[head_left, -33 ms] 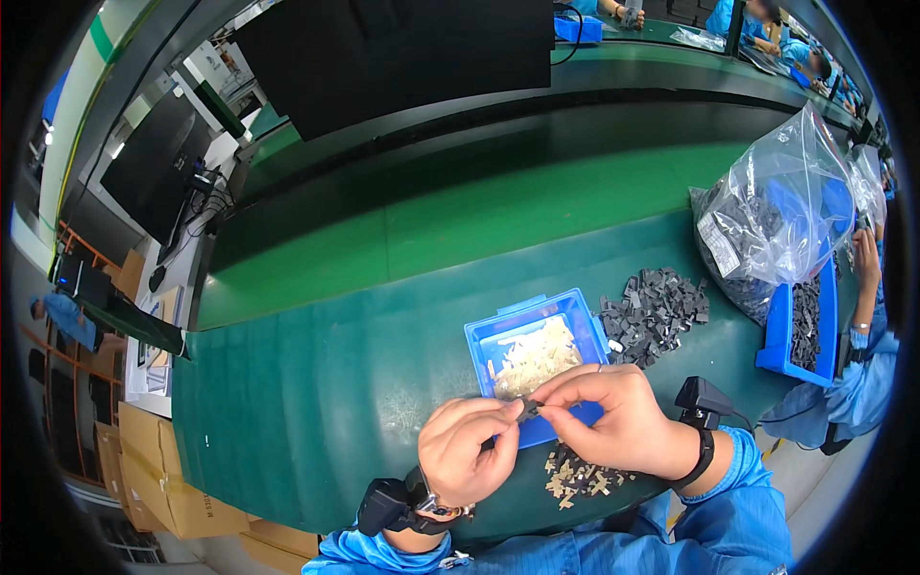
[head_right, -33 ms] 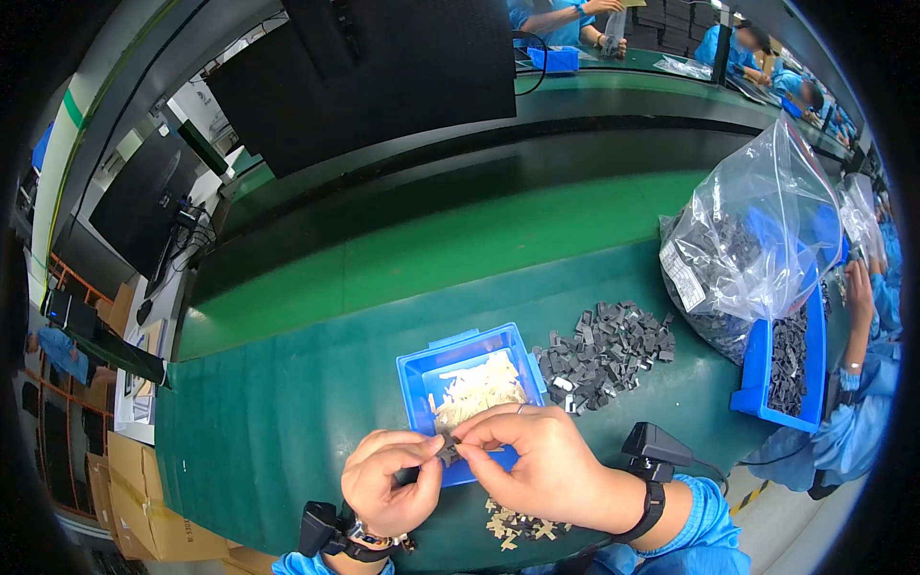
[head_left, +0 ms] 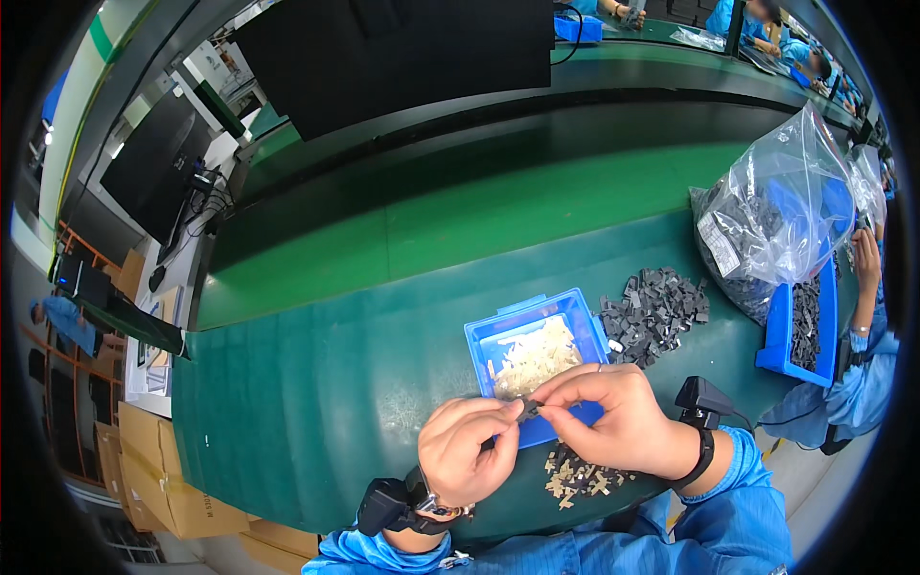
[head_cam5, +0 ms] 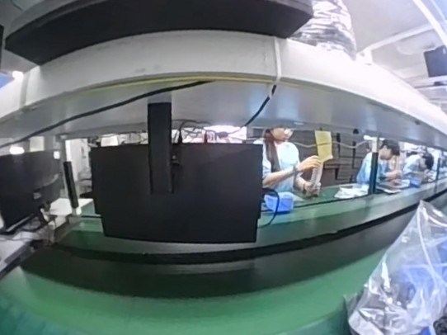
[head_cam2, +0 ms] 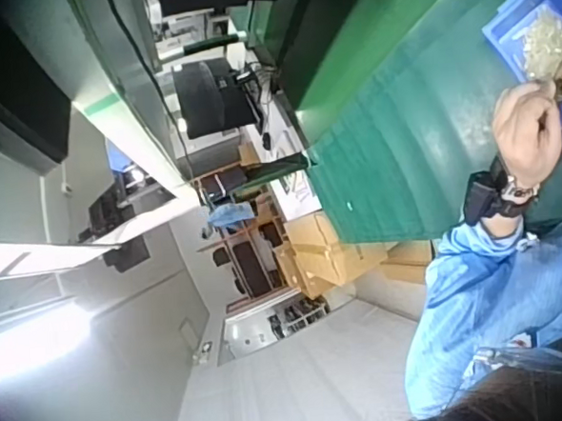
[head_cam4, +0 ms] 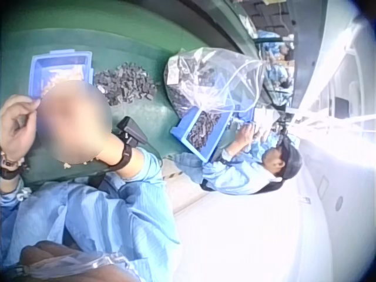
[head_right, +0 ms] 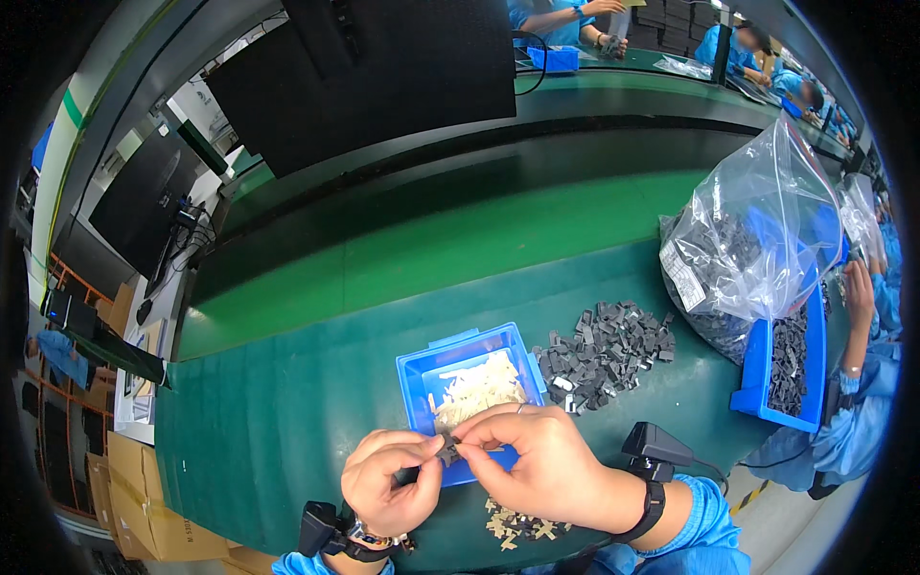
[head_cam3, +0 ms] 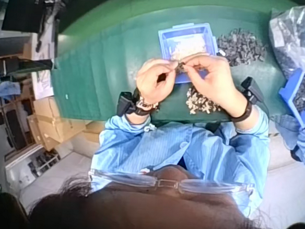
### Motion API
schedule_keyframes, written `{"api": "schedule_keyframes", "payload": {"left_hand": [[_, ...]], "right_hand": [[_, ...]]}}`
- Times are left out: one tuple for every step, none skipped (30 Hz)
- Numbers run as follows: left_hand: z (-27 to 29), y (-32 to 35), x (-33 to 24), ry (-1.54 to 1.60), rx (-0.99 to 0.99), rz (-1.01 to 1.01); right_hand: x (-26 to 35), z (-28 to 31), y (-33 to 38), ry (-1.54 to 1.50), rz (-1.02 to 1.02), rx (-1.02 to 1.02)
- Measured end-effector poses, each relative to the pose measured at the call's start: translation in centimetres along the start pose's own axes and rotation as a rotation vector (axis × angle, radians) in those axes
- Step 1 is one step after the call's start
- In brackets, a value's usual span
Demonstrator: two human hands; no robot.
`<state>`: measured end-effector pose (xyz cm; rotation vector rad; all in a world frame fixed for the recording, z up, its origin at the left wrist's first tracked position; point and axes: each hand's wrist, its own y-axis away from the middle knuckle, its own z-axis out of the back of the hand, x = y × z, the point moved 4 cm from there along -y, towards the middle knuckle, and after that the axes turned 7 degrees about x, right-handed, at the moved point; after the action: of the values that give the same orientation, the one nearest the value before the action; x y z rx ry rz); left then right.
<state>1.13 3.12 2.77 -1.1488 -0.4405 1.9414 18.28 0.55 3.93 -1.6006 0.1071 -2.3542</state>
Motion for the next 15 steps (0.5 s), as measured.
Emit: {"api": "schedule_keyframes", "payload": {"left_hand": [[-0.02,0.05,0.02,0.0,0.0,0.001],[-0.04,0.13,0.07,0.006,-0.001,0.004],[-0.06,0.17,0.1,0.013,-0.002,0.007],[-0.08,0.18,0.1,0.013,-0.002,0.007],[-0.09,0.2,0.11,0.031,-0.01,0.009],[-0.1,0.19,0.12,0.049,-0.017,0.009],[-0.11,0.16,0.12,0.05,-0.017,0.009],[-0.12,0.11,0.07,0.056,-0.017,-0.002],[-0.1,0.11,0.05,0.06,-0.018,-0.012],[-0.09,0.13,0.08,0.06,-0.017,-0.012],[-0.11,0.16,0.1,0.065,-0.01,-0.024],[-0.12,0.19,0.12,0.07,-0.003,-0.037],[-0.12,0.21,0.18,0.07,-0.002,-0.037],[-0.14,0.23,0.17,0.079,0.007,-0.054],[-0.16,0.25,0.17,0.09,0.016,-0.072]], "right_hand": [[-0.04,0.0,-0.02,-0.004,-0.007,0.007],[-0.07,0.0,-0.04,-0.009,-0.015,0.014],[0.0,0.05,-0.04,-0.009,-0.015,0.014],[-0.01,0.08,-0.03,-0.044,-0.042,0.023],[-0.09,0.08,-0.02,-0.08,-0.069,0.032],[-0.12,0.12,-0.01,-0.079,-0.069,0.031],[-0.25,0.13,0.01,-0.106,-0.082,0.034],[-0.35,0.17,0.04,-0.132,-0.095,0.038],[-0.37,0.25,0.03,-0.133,-0.095,0.038],[-0.37,0.31,-0.02,-0.135,-0.098,0.058],[-0.4,0.36,-0.05,-0.137,-0.101,0.078],[-0.47,0.48,-0.04,-0.138,-0.102,0.078],[-0.61,0.5,-0.01,-0.169,-0.116,0.1],[-0.72,0.52,-0.01,-0.201,-0.129,0.122],[-0.66,0.72,-0.09,-0.201,-0.131,0.121]]}}
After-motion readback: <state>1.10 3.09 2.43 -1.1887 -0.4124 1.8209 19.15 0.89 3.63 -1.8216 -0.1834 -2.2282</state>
